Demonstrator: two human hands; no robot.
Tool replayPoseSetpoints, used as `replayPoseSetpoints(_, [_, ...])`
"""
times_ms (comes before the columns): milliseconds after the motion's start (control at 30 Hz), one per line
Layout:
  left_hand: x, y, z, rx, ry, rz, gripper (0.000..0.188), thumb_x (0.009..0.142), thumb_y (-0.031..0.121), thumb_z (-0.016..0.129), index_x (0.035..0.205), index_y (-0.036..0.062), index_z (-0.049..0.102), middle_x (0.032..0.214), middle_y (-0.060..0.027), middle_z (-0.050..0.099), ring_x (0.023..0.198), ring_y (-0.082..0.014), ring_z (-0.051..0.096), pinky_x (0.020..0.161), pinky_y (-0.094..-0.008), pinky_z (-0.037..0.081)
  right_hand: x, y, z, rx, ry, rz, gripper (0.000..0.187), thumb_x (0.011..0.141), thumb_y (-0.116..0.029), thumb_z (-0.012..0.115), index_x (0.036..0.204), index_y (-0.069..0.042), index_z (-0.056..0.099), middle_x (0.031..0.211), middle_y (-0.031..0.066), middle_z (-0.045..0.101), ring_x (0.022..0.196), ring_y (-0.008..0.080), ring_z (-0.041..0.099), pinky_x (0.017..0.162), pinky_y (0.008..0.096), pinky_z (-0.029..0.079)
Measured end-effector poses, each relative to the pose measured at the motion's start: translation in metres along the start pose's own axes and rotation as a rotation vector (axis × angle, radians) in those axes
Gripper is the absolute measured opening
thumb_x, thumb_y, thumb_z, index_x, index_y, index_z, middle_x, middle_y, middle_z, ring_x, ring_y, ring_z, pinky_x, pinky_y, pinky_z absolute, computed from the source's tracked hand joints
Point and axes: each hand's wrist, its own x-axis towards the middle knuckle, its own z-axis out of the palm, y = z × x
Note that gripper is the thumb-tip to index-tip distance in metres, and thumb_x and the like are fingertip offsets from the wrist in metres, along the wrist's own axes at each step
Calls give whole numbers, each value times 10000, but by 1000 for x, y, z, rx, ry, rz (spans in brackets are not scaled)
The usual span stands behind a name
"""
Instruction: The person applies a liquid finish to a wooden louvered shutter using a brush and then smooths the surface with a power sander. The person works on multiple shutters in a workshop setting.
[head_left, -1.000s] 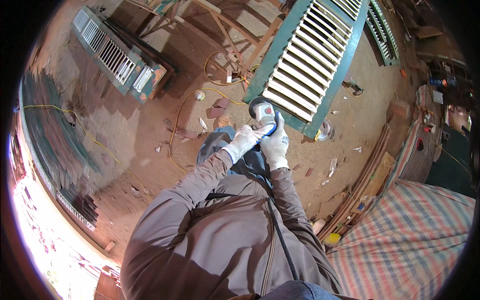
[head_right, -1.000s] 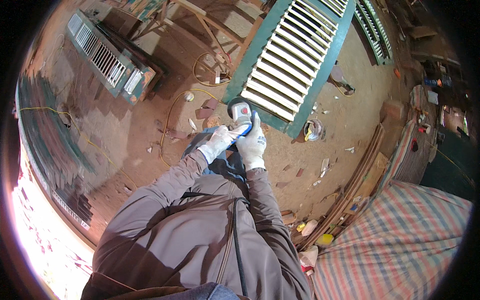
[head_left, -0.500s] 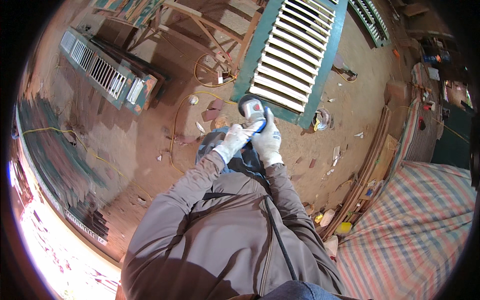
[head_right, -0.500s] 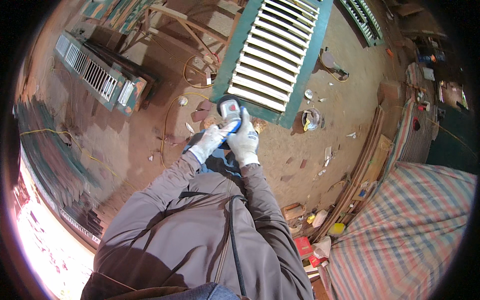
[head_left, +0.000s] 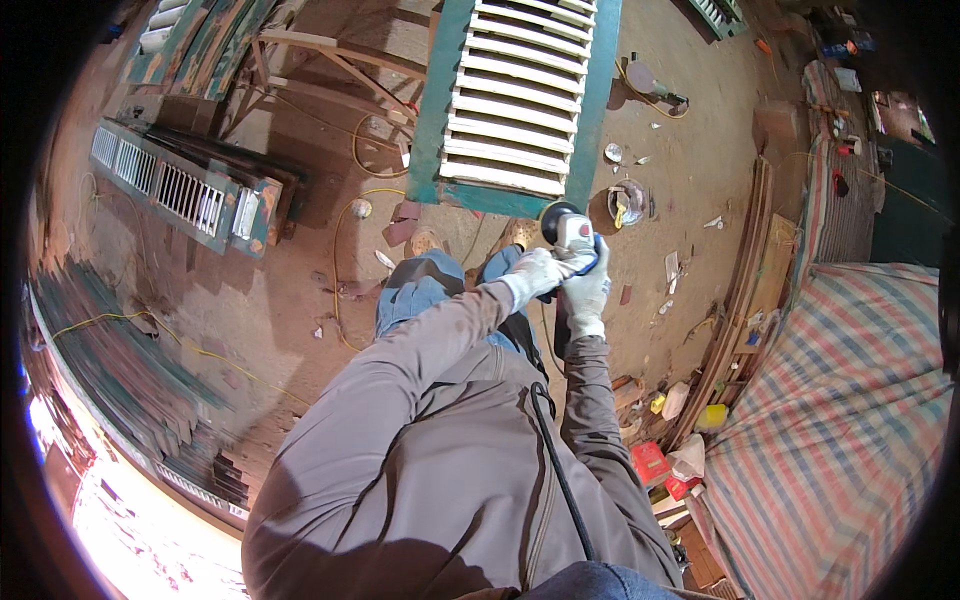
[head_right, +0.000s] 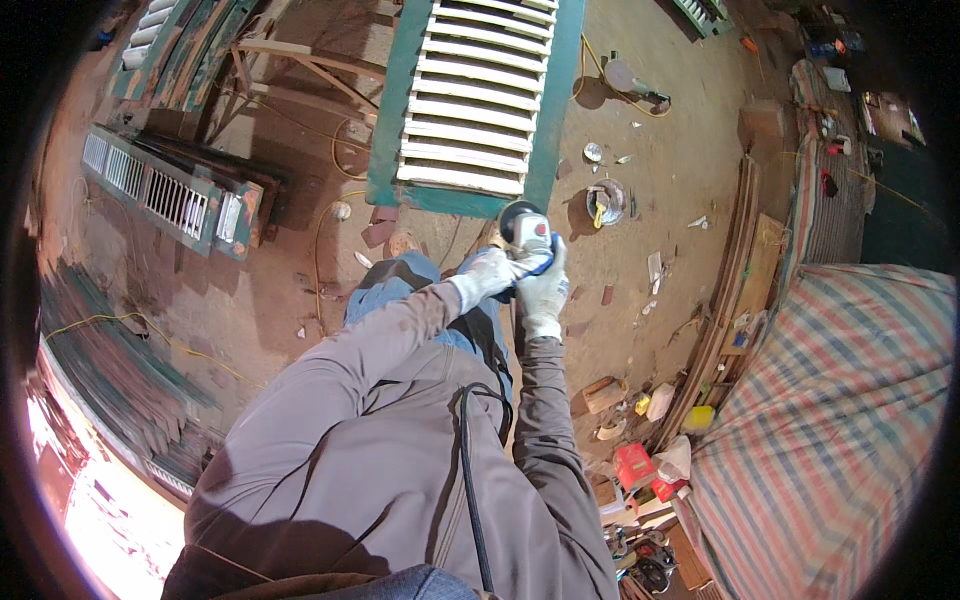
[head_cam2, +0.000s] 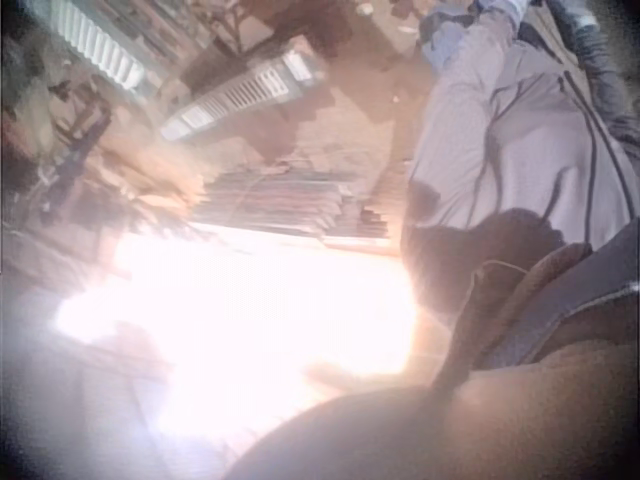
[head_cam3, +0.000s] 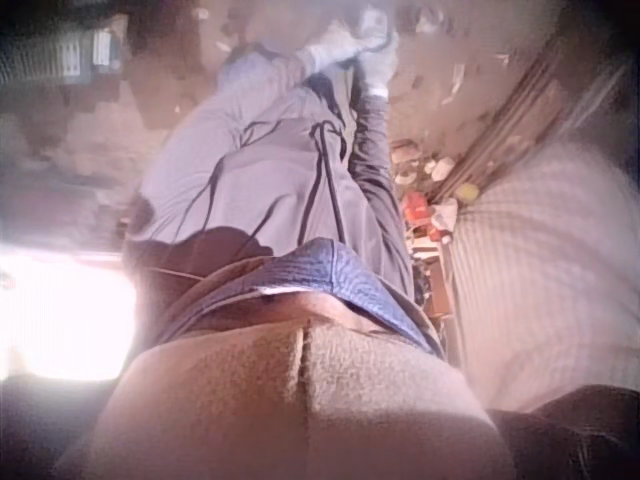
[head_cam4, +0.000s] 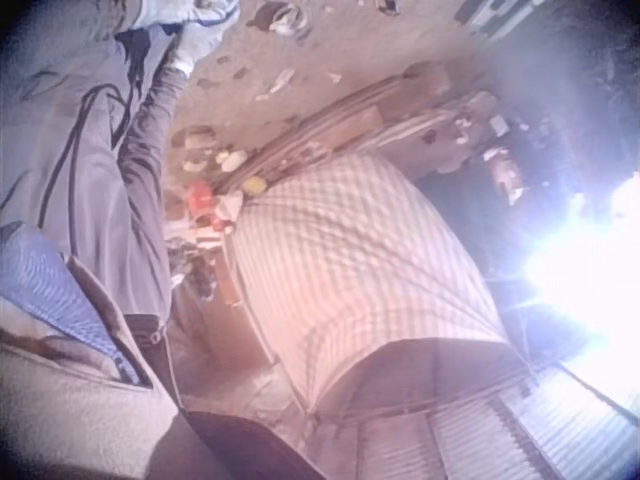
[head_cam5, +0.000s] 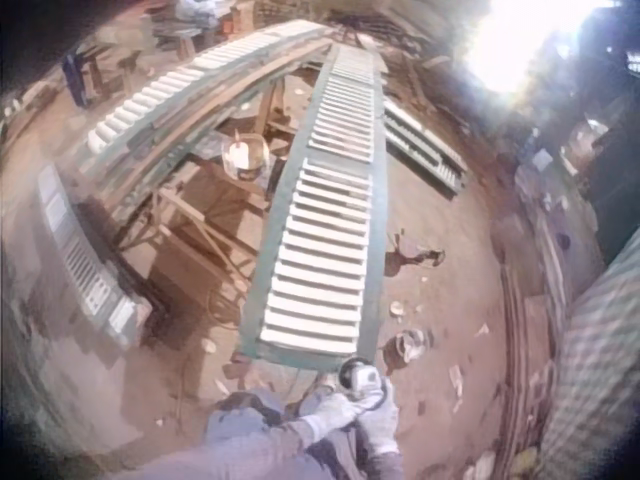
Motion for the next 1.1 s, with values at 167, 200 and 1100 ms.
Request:
replayPoseSetpoints(167, [-21, 50, -28, -410, -63, -328, 829, 796, 701, 745, 1251, 11, 677, 906, -185, 740, 833, -259, 739, 746, -368, 585, -9, 11, -5, 40, 38, 76, 834, 777, -318, 858, 1485, -117, 467, 1157, 264, 715, 1048, 402, 717, 856, 474, 556])
replayPoseSetpoints(200, [-29, 34, -25, -436, 4, -329, 793, 820, 703, 719, 1248, 36, 692, 957, -187, 747, 879, -266, 740, 764, -366, 582, -11, 8, 4, 51, 11, 12, 838, 785, -336, 847, 1495, -112, 461, 1164, 265, 710, 1046, 408, 715, 858, 472, 559])
replayPoseSetpoints(1100, [-37, -28, -1, 414, 61, 71, 550, 959, 165, 539, 1506, 232, 536, 1196, -210, 702, 834, -349, 652, 832, -442, 532, -5, -30, 1, -71, -173, -5, 799, 819, -457, 790, 1474, -103, 501, 1104, 263, 717, 1003, 425, 714, 843, 489, 561])
